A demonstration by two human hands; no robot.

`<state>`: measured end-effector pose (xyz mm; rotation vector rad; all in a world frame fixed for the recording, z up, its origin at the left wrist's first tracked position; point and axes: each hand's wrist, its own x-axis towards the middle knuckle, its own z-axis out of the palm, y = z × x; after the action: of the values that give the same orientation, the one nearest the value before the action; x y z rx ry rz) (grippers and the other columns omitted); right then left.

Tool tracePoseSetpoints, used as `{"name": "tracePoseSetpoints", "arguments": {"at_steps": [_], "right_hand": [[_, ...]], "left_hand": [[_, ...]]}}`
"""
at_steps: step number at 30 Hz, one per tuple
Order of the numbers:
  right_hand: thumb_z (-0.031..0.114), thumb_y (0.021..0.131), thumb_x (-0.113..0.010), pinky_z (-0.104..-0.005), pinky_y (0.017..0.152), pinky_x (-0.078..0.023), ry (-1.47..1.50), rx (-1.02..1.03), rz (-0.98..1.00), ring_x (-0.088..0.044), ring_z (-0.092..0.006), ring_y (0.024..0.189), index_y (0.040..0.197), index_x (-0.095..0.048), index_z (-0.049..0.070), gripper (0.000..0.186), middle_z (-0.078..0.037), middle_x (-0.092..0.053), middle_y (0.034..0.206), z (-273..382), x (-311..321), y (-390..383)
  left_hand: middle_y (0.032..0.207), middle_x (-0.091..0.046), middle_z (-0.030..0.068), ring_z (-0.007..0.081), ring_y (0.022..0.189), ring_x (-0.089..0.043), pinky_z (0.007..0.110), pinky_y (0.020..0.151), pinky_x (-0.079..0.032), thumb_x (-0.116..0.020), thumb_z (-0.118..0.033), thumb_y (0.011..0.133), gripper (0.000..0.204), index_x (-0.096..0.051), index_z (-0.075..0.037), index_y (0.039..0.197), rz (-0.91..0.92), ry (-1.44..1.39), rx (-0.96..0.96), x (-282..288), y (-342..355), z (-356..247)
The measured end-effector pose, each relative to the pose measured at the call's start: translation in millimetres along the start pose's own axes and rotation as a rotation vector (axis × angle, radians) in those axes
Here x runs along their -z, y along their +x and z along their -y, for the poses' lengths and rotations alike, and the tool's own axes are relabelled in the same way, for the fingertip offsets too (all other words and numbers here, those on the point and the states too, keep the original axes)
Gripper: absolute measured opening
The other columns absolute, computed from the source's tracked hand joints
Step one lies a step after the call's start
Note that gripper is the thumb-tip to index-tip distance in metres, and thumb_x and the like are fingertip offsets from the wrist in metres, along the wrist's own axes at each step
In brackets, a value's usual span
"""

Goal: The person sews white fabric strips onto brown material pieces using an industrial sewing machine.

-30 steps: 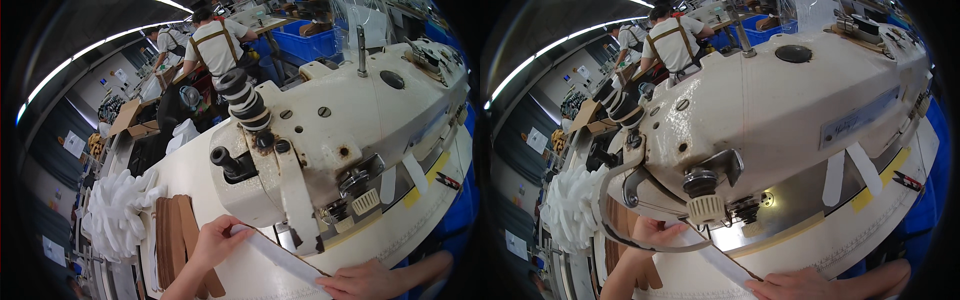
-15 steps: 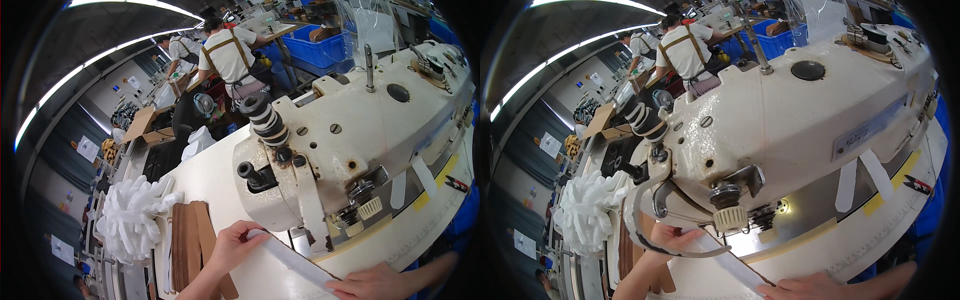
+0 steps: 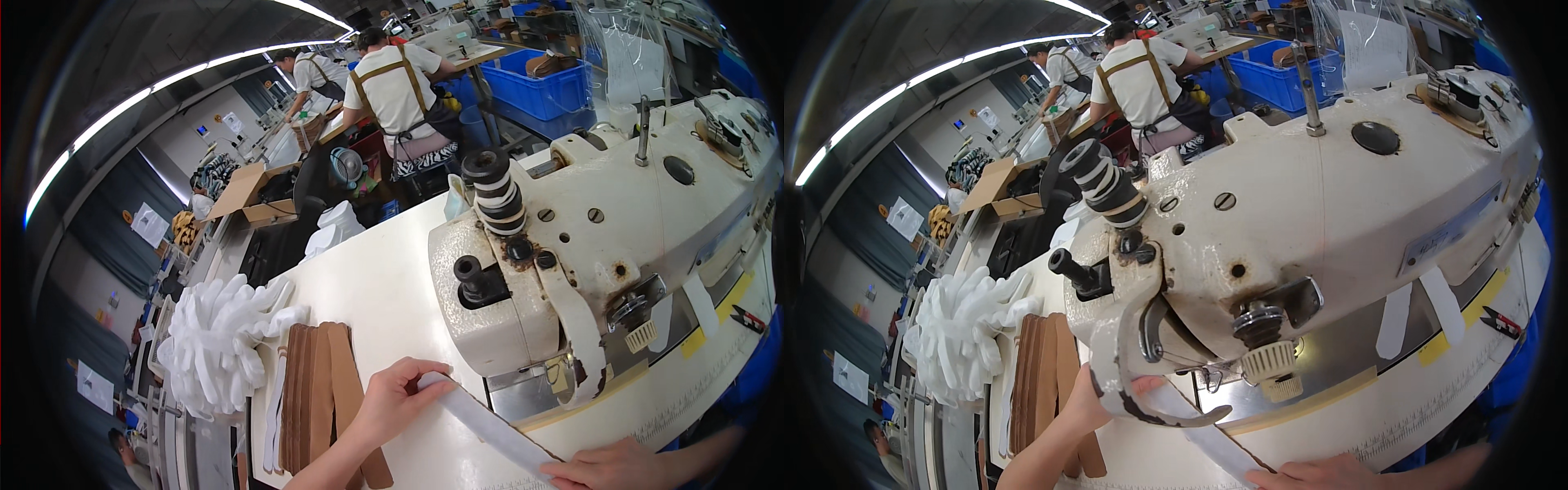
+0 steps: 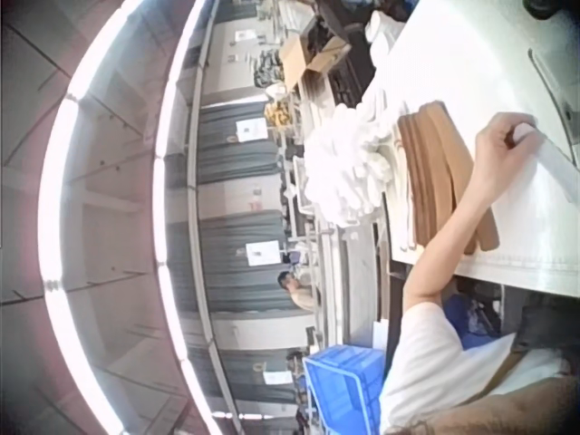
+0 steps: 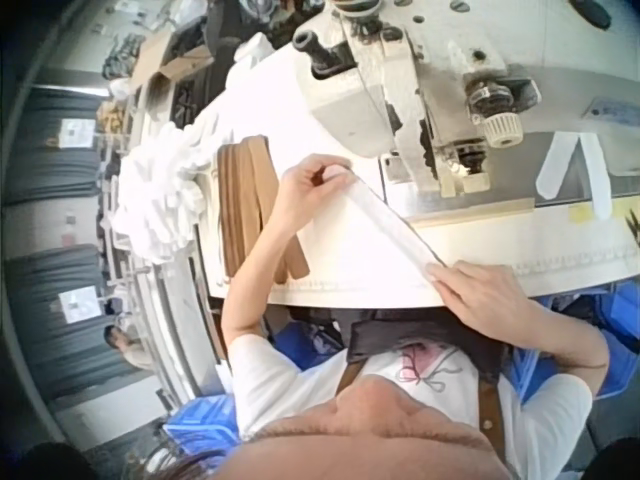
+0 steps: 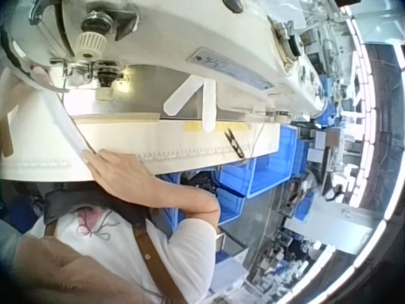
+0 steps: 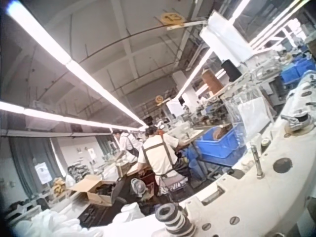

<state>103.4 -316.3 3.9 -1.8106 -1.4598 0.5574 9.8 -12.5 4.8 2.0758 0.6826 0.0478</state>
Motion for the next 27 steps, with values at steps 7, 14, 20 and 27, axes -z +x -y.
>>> {"name": "tracePoseSetpoints", "arguments": {"at_steps": [7, 14, 20, 27], "right_hand": [[0.012, 0.089, -0.065, -0.0403, 0.055, -0.05, 0.006, 0.004, -0.015, -0.062, -0.0315, 0.063, 0.109, -0.065, 0.004, 0.021, -0.012, -0.061, 0.073, 2, 0, 0], [0.012, 0.09, -0.064, -0.0414, 0.055, -0.05, 0.031, 0.008, -0.045, -0.064, -0.0328, 0.064, 0.11, -0.064, 0.003, 0.022, -0.014, -0.064, 0.073, 0, -4, -3], [0.013, 0.09, -0.064, -0.0407, 0.054, -0.05, 0.005, 0.004, -0.035, -0.063, -0.0314, 0.062, 0.11, -0.063, 0.004, 0.021, -0.012, -0.062, 0.07, 0, -4, 0], [0.013, 0.089, -0.064, -0.0408, 0.054, -0.049, 0.01, -0.003, -0.039, -0.063, -0.0305, 0.062, 0.109, -0.062, 0.006, 0.022, -0.012, -0.061, 0.069, -2, -3, -2]], "left_hand": [[0.089, -0.062, 0.0028, 0.0078, 0.069, -0.057, 0.023, 0.065, -0.05, -0.077, -0.017, 0.086, 0.029, -0.07, -0.004, 0.111, 0.009, -0.065, -0.018, -1, -1, 12], [0.1, -0.058, 0.0075, 0.0172, 0.079, -0.059, 0.028, 0.069, -0.052, -0.077, -0.016, 0.084, 0.046, -0.06, -0.006, 0.126, -0.106, 0.064, -0.176, -16, -6, 27], [0.103, -0.063, 0.0047, 0.0215, 0.093, -0.056, 0.032, 0.081, -0.042, -0.079, -0.01, 0.076, 0.048, -0.062, -0.008, 0.121, -0.499, 0.704, -0.745, -28, -13, 15], [0.096, -0.066, 0.0093, 0.0271, 0.087, -0.062, 0.036, 0.074, -0.048, -0.08, -0.004, 0.069, 0.051, -0.059, -0.004, 0.116, -0.297, 0.67, -0.756, -41, -31, 17]]}}
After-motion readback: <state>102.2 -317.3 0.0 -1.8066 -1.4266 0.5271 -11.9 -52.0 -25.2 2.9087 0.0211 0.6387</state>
